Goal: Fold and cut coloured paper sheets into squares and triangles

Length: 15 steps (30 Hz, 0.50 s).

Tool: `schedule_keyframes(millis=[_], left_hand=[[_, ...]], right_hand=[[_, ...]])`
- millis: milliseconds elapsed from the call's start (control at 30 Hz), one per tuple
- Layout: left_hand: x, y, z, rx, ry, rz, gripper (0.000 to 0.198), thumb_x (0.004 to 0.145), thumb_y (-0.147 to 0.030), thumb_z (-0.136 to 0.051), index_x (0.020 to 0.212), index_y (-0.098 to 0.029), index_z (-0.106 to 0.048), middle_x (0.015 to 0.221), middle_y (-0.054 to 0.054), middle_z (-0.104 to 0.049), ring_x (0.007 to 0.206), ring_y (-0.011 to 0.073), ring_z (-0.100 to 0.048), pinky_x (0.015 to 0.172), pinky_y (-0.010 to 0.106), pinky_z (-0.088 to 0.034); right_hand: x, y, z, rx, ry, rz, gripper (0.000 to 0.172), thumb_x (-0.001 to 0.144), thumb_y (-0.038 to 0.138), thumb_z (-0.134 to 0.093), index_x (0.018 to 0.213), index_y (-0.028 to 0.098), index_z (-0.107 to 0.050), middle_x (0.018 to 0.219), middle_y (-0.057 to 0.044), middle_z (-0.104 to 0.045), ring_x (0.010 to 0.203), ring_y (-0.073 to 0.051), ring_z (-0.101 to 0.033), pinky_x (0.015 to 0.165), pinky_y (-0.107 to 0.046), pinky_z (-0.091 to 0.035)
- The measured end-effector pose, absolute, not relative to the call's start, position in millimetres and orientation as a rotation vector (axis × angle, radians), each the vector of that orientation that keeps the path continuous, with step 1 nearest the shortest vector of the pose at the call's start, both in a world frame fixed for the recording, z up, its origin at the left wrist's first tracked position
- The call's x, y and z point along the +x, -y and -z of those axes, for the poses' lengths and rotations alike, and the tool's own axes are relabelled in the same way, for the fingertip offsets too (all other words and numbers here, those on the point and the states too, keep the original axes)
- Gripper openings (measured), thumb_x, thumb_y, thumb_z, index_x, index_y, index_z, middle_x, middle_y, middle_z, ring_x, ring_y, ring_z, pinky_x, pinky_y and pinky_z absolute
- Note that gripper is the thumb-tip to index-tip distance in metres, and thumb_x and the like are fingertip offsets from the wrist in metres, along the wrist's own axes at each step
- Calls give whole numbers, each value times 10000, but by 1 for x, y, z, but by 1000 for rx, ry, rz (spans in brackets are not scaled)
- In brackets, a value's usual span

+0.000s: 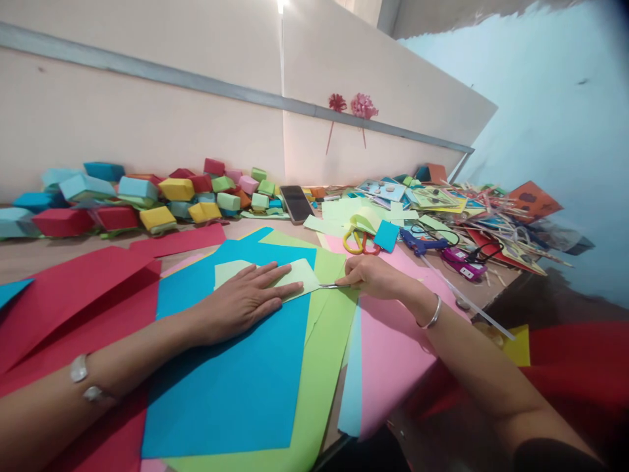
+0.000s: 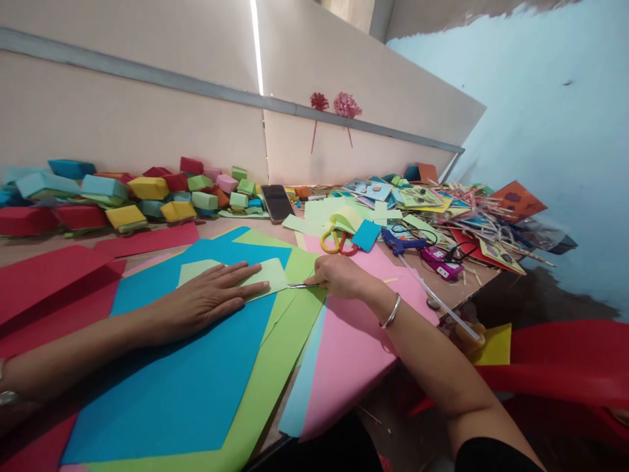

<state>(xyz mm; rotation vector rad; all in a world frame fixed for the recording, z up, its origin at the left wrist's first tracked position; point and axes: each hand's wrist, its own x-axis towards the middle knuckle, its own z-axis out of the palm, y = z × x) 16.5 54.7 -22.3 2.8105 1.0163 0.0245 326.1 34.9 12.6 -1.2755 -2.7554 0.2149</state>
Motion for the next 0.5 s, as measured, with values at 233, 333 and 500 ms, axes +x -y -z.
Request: schedule_keyframes(millis=[233, 333, 500], left_hand=[[15, -51, 15, 2777, -989, 18, 551, 996, -624, -169, 1502, -464, -316, 1658, -71, -111, 1530, 301, -127, 1215, 537, -123], [15, -50, 14, 2782, -979, 23, 561, 994, -630, -166, 1508, -455, -308, 1657, -66, -108, 1531, 301, -119, 1216, 541, -118], [16, -48, 12, 2765, -1005, 37, 560, 1007, -595, -117, 1510, -446, -314, 1660, -69, -99, 1536, 275, -105, 1221, 529, -104]], right_hand=[[324, -31, -10, -1219, 2723, -216, 328, 847, 23, -610, 1035, 220, -793, 789, -28, -589, 695, -116, -500, 606, -216, -329], [319, -28, -9, -1202, 2729, -190, 285, 889, 71, -605, 1051, 220, -788, 805, -38, -596, 703, -118, -505, 607, -221, -324], [318, -23, -10, -1143, 2774, -144, 253, 939, 128, -575, 1051, 209, -786, 778, -37, -589, 687, -115, -498, 599, -222, -319]])
